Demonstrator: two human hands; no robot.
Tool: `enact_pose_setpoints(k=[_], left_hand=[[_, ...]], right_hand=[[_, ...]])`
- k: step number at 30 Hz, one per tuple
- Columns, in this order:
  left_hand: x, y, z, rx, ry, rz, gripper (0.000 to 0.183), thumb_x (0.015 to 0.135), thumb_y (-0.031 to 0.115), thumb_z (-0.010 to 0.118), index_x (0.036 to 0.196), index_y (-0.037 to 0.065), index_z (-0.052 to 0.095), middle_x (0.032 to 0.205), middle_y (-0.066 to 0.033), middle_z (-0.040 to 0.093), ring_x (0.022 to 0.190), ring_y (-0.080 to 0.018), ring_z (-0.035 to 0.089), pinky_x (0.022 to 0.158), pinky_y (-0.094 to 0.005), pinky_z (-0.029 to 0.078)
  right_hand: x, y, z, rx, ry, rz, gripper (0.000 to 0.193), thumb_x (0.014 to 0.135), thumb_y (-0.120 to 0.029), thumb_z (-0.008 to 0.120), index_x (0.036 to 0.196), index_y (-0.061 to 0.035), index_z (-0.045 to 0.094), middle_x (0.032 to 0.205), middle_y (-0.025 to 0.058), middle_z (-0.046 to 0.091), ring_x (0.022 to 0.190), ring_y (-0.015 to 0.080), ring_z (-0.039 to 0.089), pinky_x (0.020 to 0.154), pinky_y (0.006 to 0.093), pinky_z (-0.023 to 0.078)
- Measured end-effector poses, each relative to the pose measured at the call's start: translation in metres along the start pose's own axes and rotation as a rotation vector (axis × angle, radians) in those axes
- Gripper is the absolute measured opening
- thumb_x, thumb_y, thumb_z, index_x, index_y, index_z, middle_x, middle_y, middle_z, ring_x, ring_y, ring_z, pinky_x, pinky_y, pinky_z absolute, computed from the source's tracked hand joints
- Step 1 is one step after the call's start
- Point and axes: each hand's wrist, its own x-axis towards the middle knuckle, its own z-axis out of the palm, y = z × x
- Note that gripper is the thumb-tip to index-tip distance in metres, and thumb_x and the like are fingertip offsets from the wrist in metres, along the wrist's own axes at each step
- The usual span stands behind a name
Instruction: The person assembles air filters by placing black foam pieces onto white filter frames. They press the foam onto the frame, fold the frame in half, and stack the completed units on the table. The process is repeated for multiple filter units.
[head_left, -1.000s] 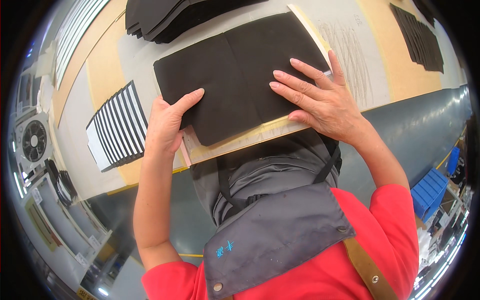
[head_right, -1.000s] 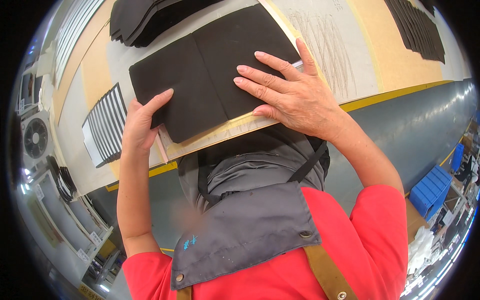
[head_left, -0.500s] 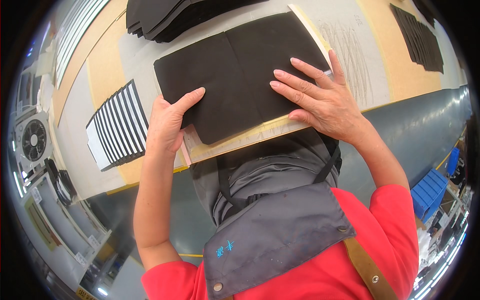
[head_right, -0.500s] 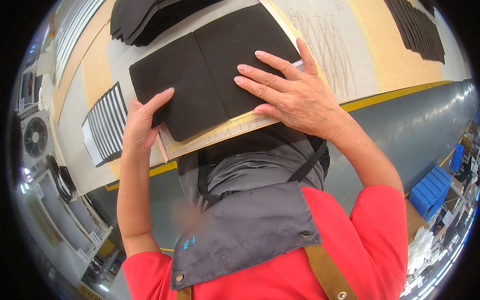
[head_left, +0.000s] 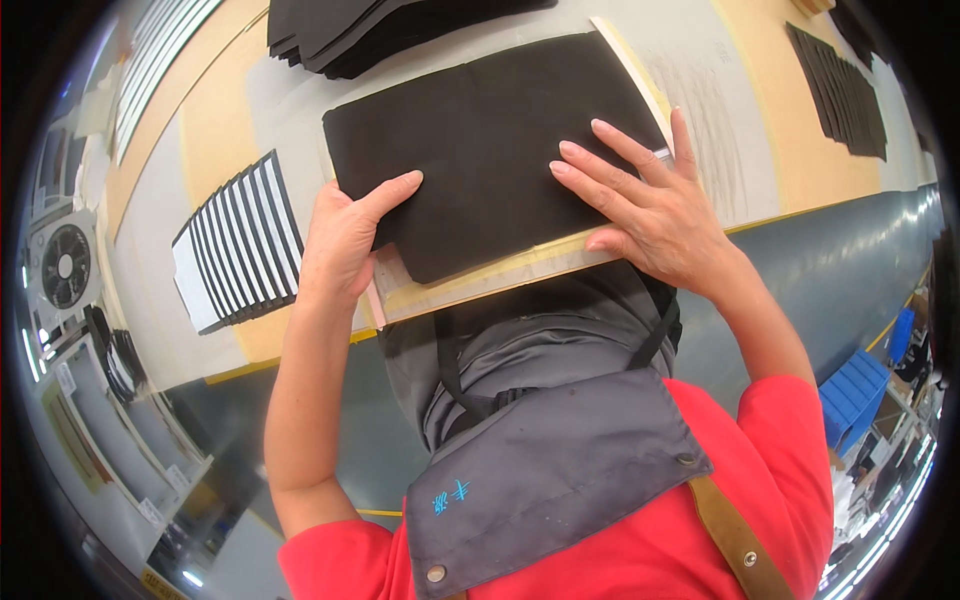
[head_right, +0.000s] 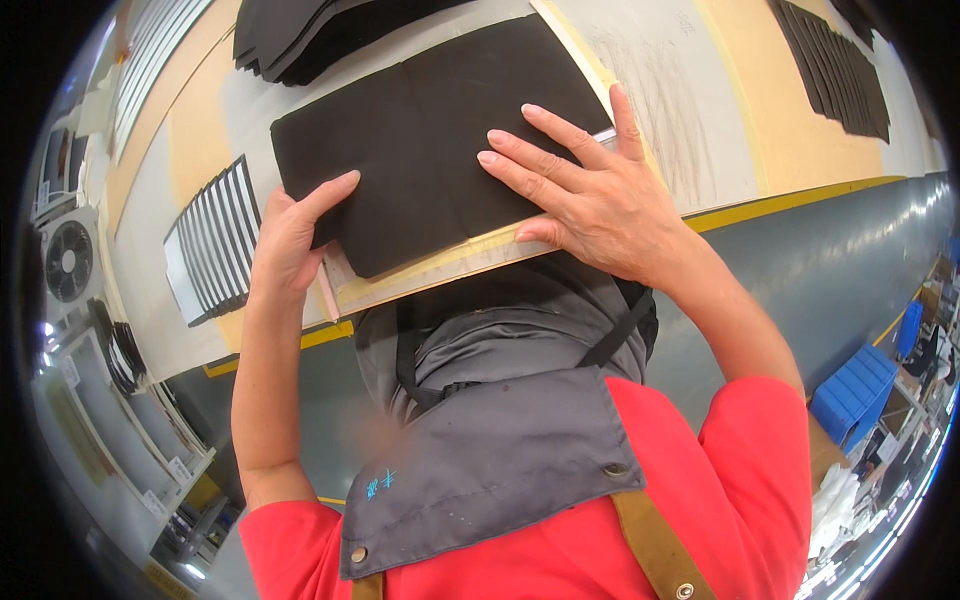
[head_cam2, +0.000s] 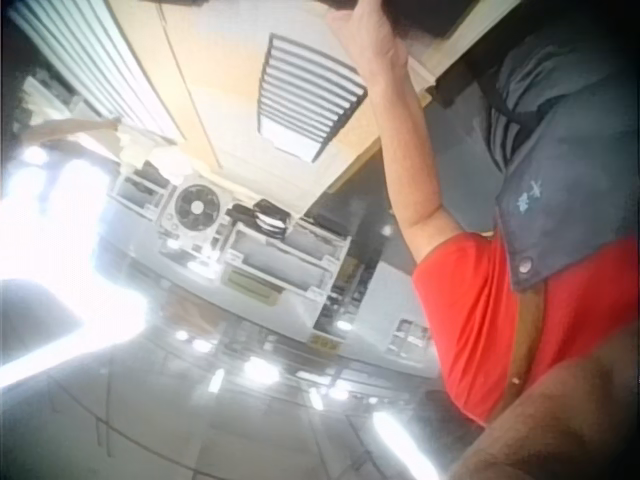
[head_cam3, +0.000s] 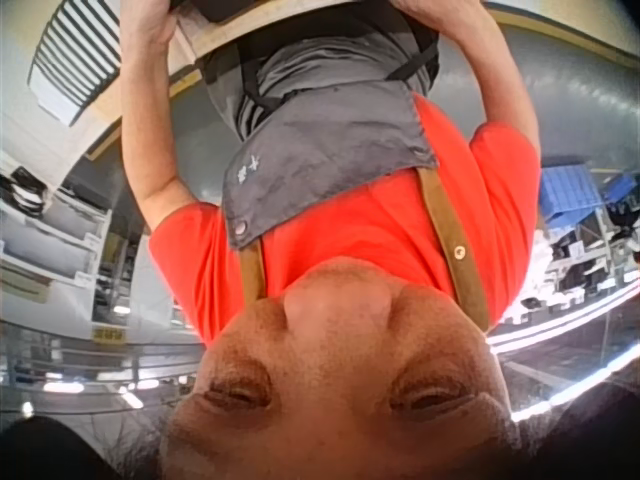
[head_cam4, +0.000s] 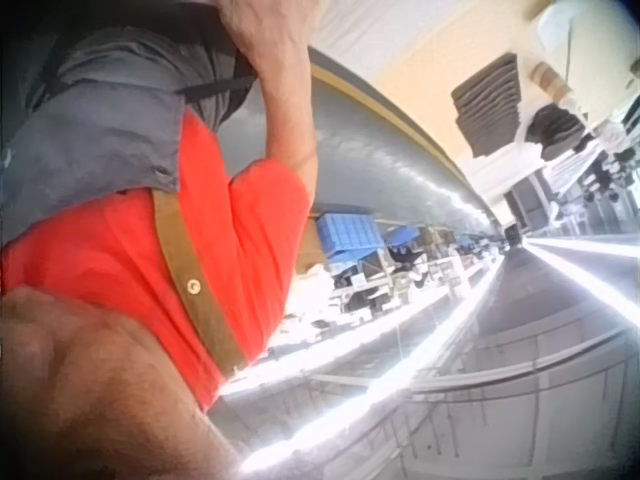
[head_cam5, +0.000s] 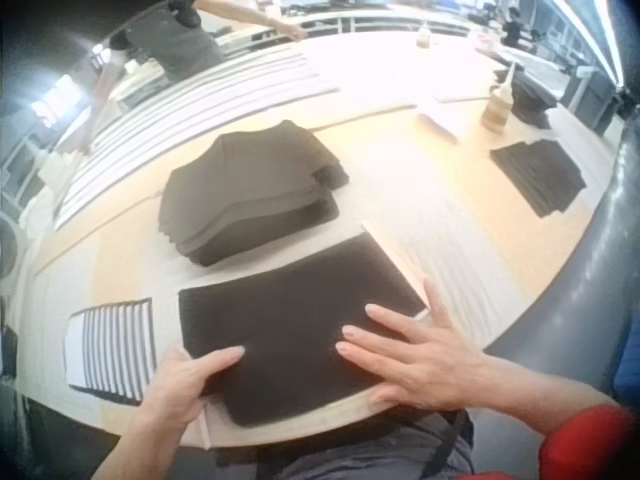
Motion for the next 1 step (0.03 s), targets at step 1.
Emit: enact_pose_setpoints(k=[1], left_hand=[[0.0016,-0.0014,-0.0013,-0.001,-0.005,0.009,0.034,0.086,0.009,0.082,0.114,-0.007,0.07,0.105,-0.0136,0.075,0.094,-0.0196,0.072,0.087,-0.0332,0.058]], right_hand=[[-0.0001,-0.0017,-0.0011,-0.003,-0.002,-0.002,0.07,0.094,-0.06,0.057,0.157,-0.0303,0.046,0.16,-0.0111,0.046,0.151,0.0186,0.037,0.127,0.0656,0.001]])
